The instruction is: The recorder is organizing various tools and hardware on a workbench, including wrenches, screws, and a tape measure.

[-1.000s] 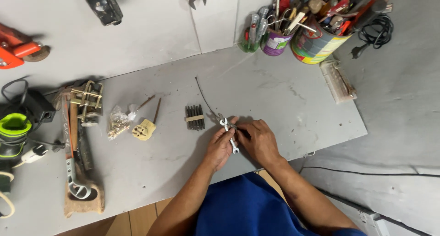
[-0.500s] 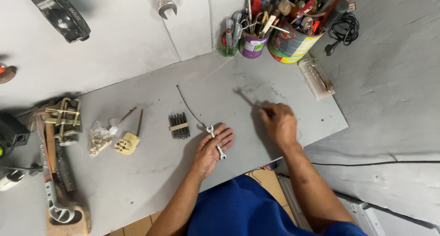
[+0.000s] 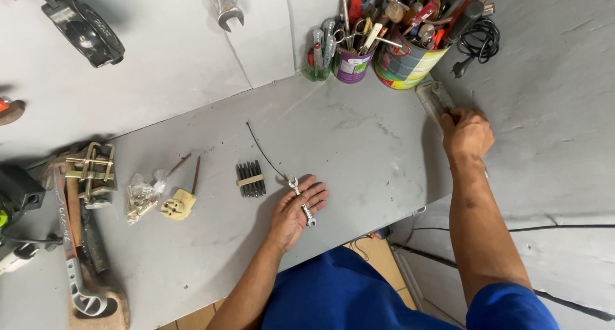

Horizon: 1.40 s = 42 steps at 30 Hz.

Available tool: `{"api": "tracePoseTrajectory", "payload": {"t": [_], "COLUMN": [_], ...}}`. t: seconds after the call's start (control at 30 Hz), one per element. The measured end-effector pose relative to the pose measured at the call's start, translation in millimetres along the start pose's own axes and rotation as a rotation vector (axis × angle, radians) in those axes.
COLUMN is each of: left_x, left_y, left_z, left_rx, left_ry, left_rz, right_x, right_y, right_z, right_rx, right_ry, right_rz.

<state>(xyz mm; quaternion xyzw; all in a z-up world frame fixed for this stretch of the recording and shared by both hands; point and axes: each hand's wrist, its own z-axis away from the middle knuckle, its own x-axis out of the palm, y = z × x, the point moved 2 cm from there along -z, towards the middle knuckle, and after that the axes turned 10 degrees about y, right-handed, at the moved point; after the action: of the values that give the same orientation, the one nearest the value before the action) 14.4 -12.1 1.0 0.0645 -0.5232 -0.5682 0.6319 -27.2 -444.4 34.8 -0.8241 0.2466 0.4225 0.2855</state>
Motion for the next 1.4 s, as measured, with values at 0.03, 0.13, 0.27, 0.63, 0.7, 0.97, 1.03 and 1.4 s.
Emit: {"api": "tracePoseTrajectory", "payload": {"t": [0.03, 0.13, 0.27, 0.63, 0.7, 0.97, 1.03, 1.4], "left_x": [0.2, 1.4, 2.7, 3.6, 2.9, -0.9, -7.2, -14.8], "left_y": [-0.1, 1.0, 2.6, 2.9, 1.8, -1.9, -10.6, -21.6], "left_z": [0.1, 1.1, 2.2, 2.4, 1.1, -1.6, -6.3, -8.3], "left_rx": [-0.002, -0.006, -0.006, 0.01, 0.024, -0.047, -0.008, 0.064], "left_ry": [0.002, 0.012, 0.017, -0.003, 0.0, -0.032, -0.046, -0.043], "left_rz": [0.003, 0.0, -0.015, -0.021, -0.033, 0.186, 0.166, 0.248], "right_x": [-0.2, 3.6, 1.1, -6.4, -7.6, -61.7, -66.2, -107.6], "right_y": [-1.2, -0.4, -3.4, -14.4, -20.6, -141.1, -166.7, -229.2], "right_z": [-0.1, -0.6, 0.3, 6.2, 12.3, 95.8, 127.0, 174.6], "right_rx": [-0.004, -0.009, -0.011, 0.031, -0.012, -0.158, -0.192, -0.368], "right_ry": [-0.004, -0.015, -0.018, 0.051, 0.098, -0.116, -0.241, -0.619], "right_rz": [-0.002, -0.002, -0.018, -0.053, -0.077, -0.726, -0.737, -0.617]}}
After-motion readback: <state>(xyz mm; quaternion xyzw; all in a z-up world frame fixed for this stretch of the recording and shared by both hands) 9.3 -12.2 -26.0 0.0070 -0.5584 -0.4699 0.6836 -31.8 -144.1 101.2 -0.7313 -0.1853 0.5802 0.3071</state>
